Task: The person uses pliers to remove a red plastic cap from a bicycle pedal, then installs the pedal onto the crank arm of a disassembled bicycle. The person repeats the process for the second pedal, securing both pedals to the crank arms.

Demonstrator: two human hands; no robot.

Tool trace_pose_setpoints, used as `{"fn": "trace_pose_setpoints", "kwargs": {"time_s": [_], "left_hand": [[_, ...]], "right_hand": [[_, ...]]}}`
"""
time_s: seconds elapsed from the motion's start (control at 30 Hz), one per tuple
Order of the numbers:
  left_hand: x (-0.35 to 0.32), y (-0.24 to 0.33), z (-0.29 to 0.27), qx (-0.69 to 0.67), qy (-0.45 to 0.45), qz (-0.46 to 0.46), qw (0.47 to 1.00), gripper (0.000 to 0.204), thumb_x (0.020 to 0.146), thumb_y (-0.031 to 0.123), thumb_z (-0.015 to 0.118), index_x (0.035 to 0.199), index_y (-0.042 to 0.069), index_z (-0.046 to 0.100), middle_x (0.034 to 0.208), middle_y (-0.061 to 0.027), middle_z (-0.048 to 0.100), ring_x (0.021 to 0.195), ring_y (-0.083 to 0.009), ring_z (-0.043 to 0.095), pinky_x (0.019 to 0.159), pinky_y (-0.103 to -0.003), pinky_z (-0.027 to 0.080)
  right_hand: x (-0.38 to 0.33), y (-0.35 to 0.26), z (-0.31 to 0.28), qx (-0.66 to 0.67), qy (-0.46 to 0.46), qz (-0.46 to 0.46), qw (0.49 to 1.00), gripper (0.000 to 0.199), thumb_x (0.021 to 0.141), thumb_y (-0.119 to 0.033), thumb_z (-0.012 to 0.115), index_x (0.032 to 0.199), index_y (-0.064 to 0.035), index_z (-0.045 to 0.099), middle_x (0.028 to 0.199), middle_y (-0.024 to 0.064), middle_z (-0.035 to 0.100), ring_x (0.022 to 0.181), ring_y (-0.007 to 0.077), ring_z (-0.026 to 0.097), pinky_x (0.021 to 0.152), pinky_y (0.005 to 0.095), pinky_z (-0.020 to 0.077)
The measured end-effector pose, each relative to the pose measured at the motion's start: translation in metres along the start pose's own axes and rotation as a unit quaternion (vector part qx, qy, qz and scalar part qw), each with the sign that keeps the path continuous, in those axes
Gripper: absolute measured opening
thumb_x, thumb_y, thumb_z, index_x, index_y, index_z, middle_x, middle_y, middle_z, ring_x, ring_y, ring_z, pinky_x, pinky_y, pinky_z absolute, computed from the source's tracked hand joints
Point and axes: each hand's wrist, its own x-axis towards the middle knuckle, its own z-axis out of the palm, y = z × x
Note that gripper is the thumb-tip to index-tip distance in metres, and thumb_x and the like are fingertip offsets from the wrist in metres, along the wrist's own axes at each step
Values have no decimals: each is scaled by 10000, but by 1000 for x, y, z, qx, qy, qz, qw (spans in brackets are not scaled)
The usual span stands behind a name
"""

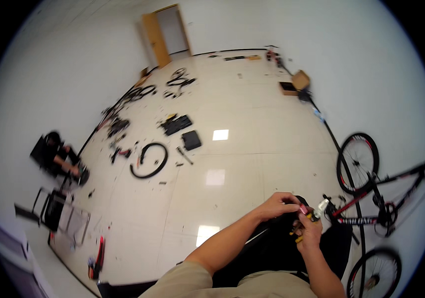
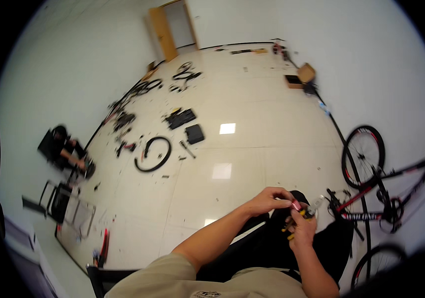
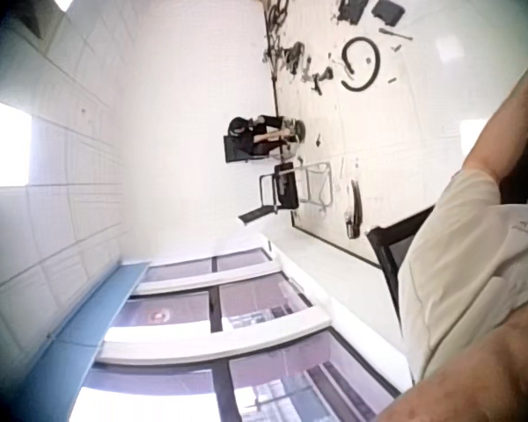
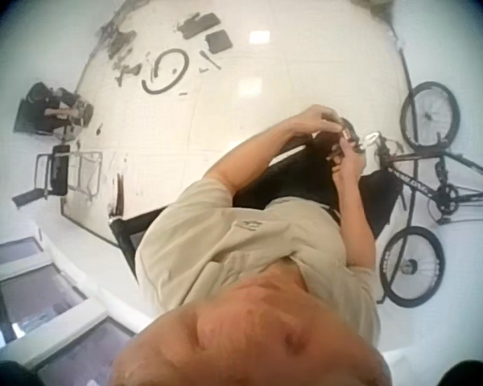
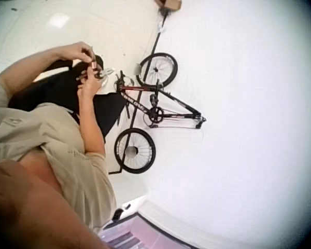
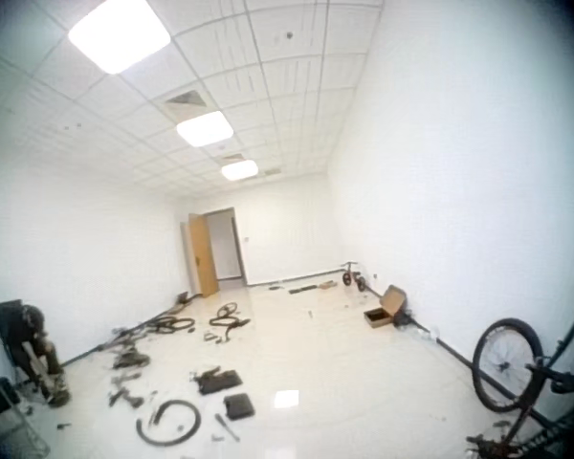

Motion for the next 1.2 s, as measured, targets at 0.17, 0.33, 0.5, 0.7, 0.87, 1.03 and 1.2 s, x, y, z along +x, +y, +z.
{"fn": "trace_pose_setpoints", "kwargs": {"time_s": [0.17, 0.33, 0.5, 0.7, 0.87, 1.03, 1.2], "left_hand": [[10, 1, 12, 60, 46, 22, 997, 307, 848, 271, 742, 1009, 11, 710, 902, -88, 697, 879, -147, 630, 797, -289, 514], [-2, 11, 23, -71, -1, -47, 996, 312, 811, 229, 773, 965, -19, 662, 831, -93, 693, 741, -141, 644, 613, -270, 493], [2, 7, 23, -86, 5, -19, 996, 301, 768, 177, 807, 909, -9, 618, 751, -85, 679, 660, -131, 644, 510, -249, 448], [5, 13, 23, -109, -1, -33, 993, 310, 762, 185, 809, 899, 0, 601, 753, -72, 668, 647, -135, 648, 494, -246, 444], [7, 11, 21, -108, 2, -43, 993, 316, 804, 232, 785, 931, 0, 610, 768, -67, 656, 630, -125, 605, 491, -251, 438], [12, 5, 21, -106, 44, -45, 992, 356, 832, 286, 763, 966, -12, 623, 766, -84, 648, 590, -134, 573, 486, -265, 443], [10, 6, 23, -100, 52, -47, 993, 393, 832, 321, 768, 978, -17, 631, 777, -87, 640, 595, -140, 558, 499, -277, 448]], "right_hand": [[5, -6, -13, 17, -3, 4, 1000, 237, 968, -171, 629, 1175, -73, 570, 897, 51, 624, 610, 117, 580, 408, 202, 363], [1, 2, -14, 38, -85, 26, 995, 237, 1038, -255, 504, 1167, -65, 560, 937, 50, 612, 662, 127, 571, 410, 193, 362], [5, 1, -19, 53, -128, 38, 990, 253, 1050, -285, 470, 1155, -68, 549, 946, 47, 607, 687, 129, 572, 425, 187, 370], [5, -3, -17, 47, -149, 30, 987, 253, 1053, -290, 464, 1132, -69, 558, 943, 39, 597, 688, 128, 563, 442, 188, 375], [4, -6, -13, 60, -135, 45, 988, 267, 1054, -309, 461, 1130, -74, 562, 920, 29, 583, 700, 121, 554, 444, 190, 378], [8, -6, -18, 75, -110, 64, 989, 274, 1050, -338, 475, 1100, -81, 556, 899, 27, 581, 715, 124, 551, 419, 202, 395], [6, -6, -20, 81, -107, 67, 989, 301, 1042, -368, 493, 1101, -79, 550, 889, 26, 573, 714, 125, 551, 411, 197, 399]]}}
